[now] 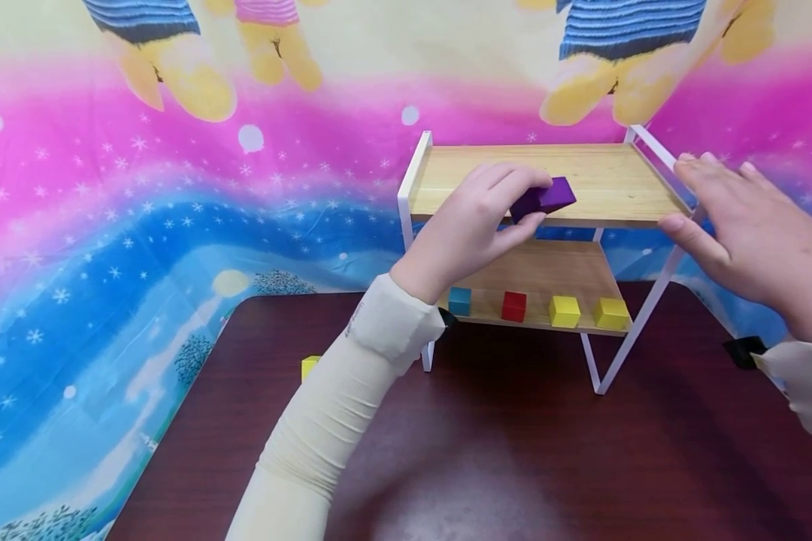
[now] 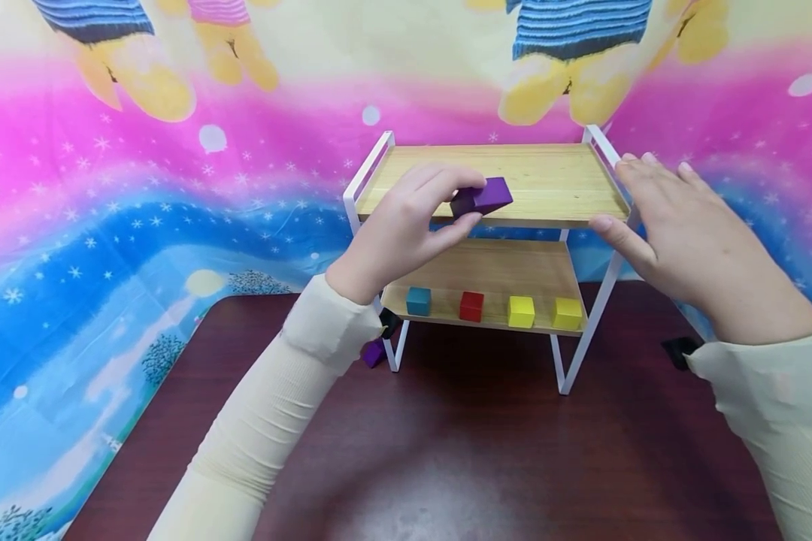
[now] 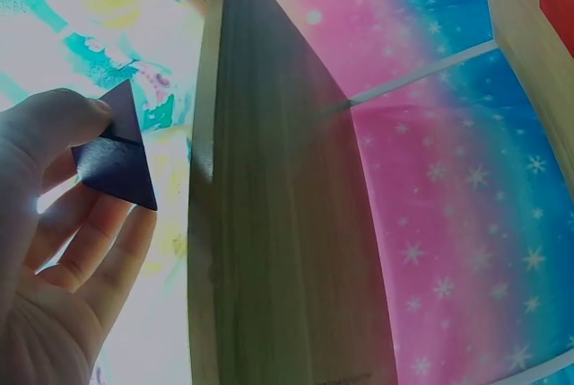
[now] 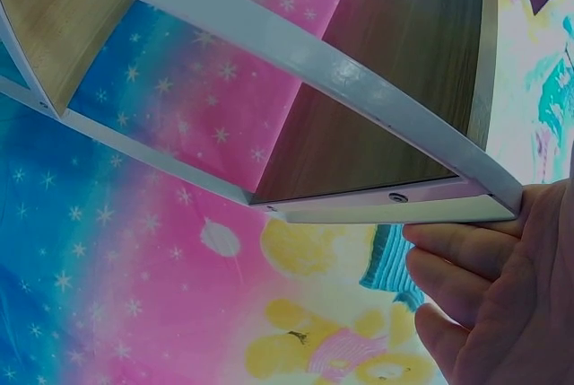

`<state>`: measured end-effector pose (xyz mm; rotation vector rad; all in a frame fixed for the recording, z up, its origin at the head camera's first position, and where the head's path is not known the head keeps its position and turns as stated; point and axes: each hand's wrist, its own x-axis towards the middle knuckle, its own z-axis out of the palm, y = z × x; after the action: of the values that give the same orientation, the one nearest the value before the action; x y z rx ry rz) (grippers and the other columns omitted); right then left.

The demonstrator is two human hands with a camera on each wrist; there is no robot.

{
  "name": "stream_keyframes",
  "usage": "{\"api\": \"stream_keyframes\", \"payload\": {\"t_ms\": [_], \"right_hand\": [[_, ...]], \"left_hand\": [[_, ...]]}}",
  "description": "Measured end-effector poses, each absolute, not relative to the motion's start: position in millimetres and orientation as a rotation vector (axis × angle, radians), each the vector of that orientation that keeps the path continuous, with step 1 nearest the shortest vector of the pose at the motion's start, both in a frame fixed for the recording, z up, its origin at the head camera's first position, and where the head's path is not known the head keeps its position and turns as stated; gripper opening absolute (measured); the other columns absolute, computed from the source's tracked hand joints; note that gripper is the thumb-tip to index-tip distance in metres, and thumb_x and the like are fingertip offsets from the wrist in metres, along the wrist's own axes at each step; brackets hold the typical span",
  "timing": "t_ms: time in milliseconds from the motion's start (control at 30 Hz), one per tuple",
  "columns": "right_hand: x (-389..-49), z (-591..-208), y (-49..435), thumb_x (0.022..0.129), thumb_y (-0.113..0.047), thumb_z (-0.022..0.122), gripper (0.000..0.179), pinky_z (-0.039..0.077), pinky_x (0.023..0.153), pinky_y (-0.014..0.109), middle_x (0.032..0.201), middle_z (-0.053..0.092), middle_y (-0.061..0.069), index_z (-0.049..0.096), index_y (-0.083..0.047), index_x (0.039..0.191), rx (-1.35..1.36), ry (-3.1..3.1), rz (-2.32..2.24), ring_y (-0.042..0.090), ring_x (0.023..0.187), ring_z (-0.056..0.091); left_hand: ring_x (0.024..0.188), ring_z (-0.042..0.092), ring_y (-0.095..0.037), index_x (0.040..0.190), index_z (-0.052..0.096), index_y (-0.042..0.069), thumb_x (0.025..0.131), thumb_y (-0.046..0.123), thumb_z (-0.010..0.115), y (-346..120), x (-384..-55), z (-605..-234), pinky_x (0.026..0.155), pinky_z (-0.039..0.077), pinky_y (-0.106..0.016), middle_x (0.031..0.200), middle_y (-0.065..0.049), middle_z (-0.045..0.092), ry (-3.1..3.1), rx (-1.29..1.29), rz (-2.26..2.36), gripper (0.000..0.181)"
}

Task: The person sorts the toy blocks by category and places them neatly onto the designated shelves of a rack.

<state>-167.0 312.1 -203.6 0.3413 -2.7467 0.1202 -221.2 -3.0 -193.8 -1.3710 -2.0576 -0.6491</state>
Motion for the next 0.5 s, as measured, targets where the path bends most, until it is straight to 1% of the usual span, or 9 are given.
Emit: {"api": "stream_keyframes", "payload": {"t_ms": [267,500], "right_hand": [[-166.6,-203.0,312.6,0.108,-0.049,0.030,0.076,-0.009,0.123,0.046,0.161,0.015,0.034,0.012,0.003,0.160,0.354,-2.740,0.130,0.043,0.153,0.006],[-167.2,-202.6,313.4,0.108,-0.050,0.029,0.076,-0.009,0.123,0.046,0.162,0.014,0.032,0.011,0.002,0.160,0.367,-2.739,0.143,0.042,0.153,0.005]], "left_hand": [[0.124,0.054,-0.022,0.132,0.063,0.001,0.098,0.018,0.068,7.2,-226.5,-186.9,0.106,0.038,-0.015,0.131,-0.011,0.063,-2.059,-1.369,-0.673,0.038],[0.127,0.053,-0.019,0.133,0.062,0.002,0.101,0.019,0.064,18.7,-225.8,-178.6,0.109,0.033,-0.013,0.134,-0.011,0.060,-2.050,-1.395,-0.649,0.036]]}}
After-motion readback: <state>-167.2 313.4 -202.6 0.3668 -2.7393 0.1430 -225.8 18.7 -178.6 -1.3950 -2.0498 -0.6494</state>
